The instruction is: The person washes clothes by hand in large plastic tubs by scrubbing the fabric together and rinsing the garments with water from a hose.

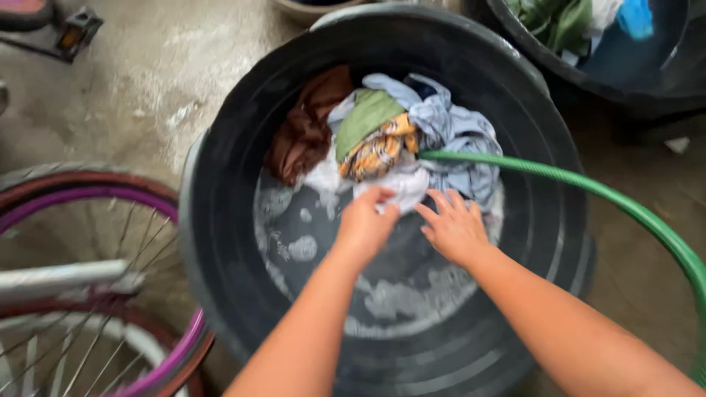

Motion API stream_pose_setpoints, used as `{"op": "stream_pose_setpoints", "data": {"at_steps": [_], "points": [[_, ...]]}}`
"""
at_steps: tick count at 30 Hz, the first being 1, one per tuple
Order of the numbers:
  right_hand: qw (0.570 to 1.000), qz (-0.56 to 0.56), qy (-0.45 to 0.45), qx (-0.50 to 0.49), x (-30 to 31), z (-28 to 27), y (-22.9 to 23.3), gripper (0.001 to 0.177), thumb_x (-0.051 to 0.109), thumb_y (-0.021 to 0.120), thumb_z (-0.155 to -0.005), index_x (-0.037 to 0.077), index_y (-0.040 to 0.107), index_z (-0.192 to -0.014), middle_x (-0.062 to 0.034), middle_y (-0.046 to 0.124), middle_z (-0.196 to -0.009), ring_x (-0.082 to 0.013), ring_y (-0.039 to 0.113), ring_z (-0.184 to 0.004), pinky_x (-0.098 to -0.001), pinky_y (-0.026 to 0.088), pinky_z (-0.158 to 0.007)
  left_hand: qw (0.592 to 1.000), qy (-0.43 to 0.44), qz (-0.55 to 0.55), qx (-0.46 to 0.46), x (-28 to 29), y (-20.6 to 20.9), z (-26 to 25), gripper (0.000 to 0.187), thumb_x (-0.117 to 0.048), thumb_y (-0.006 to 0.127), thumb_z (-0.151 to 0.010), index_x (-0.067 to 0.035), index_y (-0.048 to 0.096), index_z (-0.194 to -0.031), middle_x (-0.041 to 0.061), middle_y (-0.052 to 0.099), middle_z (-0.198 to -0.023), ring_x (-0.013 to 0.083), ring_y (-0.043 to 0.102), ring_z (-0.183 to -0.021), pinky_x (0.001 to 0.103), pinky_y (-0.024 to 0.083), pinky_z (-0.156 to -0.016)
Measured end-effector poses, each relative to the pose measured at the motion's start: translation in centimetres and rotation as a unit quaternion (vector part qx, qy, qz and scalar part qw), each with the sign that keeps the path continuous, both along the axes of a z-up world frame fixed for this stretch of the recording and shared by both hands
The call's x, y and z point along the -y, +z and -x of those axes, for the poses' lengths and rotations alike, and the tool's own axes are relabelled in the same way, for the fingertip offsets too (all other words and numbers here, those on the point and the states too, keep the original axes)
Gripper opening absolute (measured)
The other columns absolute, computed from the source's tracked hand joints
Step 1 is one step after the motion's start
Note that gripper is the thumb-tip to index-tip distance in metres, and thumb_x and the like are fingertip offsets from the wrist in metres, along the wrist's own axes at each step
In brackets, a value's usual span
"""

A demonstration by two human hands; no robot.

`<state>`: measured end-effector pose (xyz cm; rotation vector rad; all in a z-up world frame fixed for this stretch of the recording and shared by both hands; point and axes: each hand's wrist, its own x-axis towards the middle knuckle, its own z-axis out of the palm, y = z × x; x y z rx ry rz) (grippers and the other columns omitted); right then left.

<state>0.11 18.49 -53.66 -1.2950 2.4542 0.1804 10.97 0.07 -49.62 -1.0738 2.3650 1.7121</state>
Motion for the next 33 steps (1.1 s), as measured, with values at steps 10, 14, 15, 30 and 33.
{"op": "stream_pose_setpoints", "data": {"at_steps": [10,14,15,30,33], "points": [[0.986,0.005,0.154,-0.069,-3.9,8.1,-10.3,0.092,0.07,0.063,-0.077,0.046,0.024,-0.157,-0.0054,0.002,-0.168,-0.0557,0.018,-0.143,-0.0877,0.012,-0.104,0.938,-0.135,0.32,-0.012,-3.6,-12.5,2.4,0.091,-0.019,0.08,-0.068,-0.012,0.04,-0.15,0.016,0.035,-0.156,0.0423,0.033,-0.145,0.061,0.027,-0.112],[0.976,0.091,0.196,-0.024,-3.0,12.5,-10.7,0.084,0.058,0.069,-0.081,0.046,0.032,-0.155,-0.0074,0.013,-0.166,-0.06,0.021,-0.142,-0.0873,0.016,-0.102,0.914,-0.191,0.357,0.011,-2.1,-13.1,3.5,0.104,-0.017,0.082,-0.061,-0.012,0.037,-0.155,0.017,0.035,-0.158,0.0431,0.039,-0.136,0.059,0.034,-0.107],[0.982,0.049,0.184,0.008,-2.8,12.7,-10.0,0.085,0.053,0.072,-0.082,0.046,0.032,-0.156,-0.0085,0.014,-0.168,-0.0611,0.02,-0.143,-0.0869,0.019,-0.102,0.91,-0.198,0.365,0.011,-1.9,-13.0,3.9,0.102,-0.016,0.082,-0.061,-0.011,0.039,-0.154,0.018,0.037,-0.156,0.0423,0.042,-0.131,0.058,0.037,-0.105],[0.993,0.11,-0.001,0.052,-3.7,9.4,-6.6,0.062,-0.002,0.064,-0.071,0.013,0.058,-0.13,-0.0206,0.049,-0.13,-0.0457,0.054,-0.106,-0.0523,0.05,-0.091,0.887,-0.033,0.428,0.172,1.0,-10.7,-3.6,0.05,-0.015,0.065,-0.084,-0.015,0.06,-0.133,0.012,0.054,-0.137,0.035,0.049,-0.131,0.065,0.044,-0.094],[0.996,-0.064,0.037,0.053,-0.9,2.6,-4.9,0.065,0.014,0.072,-0.072,0.023,0.057,-0.134,-0.0225,0.036,-0.148,-0.0488,0.046,-0.123,-0.0576,0.048,-0.088,0.906,-0.125,0.376,0.147,-5.1,-9.6,-3.0,0.086,-0.032,0.072,-0.071,-0.023,0.046,-0.152,0.024,0.019,-0.163,0.0442,0.01,-0.157,0.084,0.006,-0.107]]}}
